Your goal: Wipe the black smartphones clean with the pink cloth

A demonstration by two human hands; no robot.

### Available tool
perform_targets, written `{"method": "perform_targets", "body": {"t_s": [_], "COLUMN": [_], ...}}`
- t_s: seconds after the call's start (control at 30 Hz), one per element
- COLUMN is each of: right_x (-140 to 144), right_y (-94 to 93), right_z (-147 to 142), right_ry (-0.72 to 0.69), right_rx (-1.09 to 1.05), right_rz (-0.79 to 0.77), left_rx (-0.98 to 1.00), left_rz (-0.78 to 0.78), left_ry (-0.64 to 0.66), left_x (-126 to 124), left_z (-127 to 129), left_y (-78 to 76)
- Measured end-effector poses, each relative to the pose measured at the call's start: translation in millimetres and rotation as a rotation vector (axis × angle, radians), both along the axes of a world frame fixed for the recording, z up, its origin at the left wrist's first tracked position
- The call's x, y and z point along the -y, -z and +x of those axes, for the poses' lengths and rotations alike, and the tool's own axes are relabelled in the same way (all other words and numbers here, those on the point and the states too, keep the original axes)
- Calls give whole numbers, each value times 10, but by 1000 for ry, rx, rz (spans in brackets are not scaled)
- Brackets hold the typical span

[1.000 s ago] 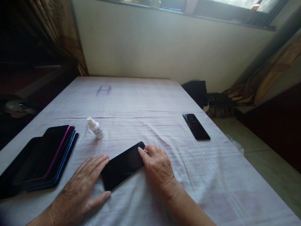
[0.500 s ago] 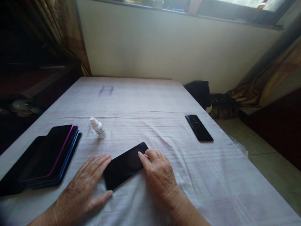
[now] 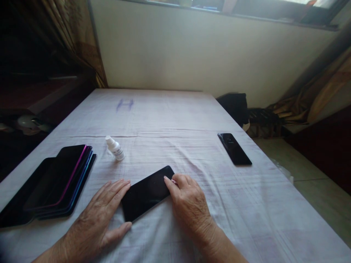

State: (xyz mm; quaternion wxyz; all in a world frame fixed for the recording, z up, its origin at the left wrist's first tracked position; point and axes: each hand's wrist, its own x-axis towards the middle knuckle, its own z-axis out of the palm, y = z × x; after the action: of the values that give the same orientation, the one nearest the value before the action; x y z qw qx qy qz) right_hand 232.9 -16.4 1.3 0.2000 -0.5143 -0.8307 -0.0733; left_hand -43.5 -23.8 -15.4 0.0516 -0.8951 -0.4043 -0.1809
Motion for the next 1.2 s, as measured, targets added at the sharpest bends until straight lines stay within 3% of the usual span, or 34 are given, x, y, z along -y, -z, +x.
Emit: {"method": "perform_targets", "body": {"t_s": [0.23,0.43,0.7,0.97,1.2], "right_x": [-40,33,-35,12,-30], "right_y": [-1,-29,-12,-41,-57], "right_z": [82,-18,88,3,100], "right_ry": [41,-24,22,-31,47], "right_rx": [20,11,5,-9,16], "right_rz": [12,-32,15,-6,-16], "left_rx": [9,4,-15,-9,3], "left_rz": [-26,-29,-9,-18,-13], "left_ry": [-17,-14,-3,-10,13], "left_x": [7,4,-7,-3,-19], "left_z": [-11,-14,-6,-8,-10], "left_y": [21,24,-7,-1,-25]}}
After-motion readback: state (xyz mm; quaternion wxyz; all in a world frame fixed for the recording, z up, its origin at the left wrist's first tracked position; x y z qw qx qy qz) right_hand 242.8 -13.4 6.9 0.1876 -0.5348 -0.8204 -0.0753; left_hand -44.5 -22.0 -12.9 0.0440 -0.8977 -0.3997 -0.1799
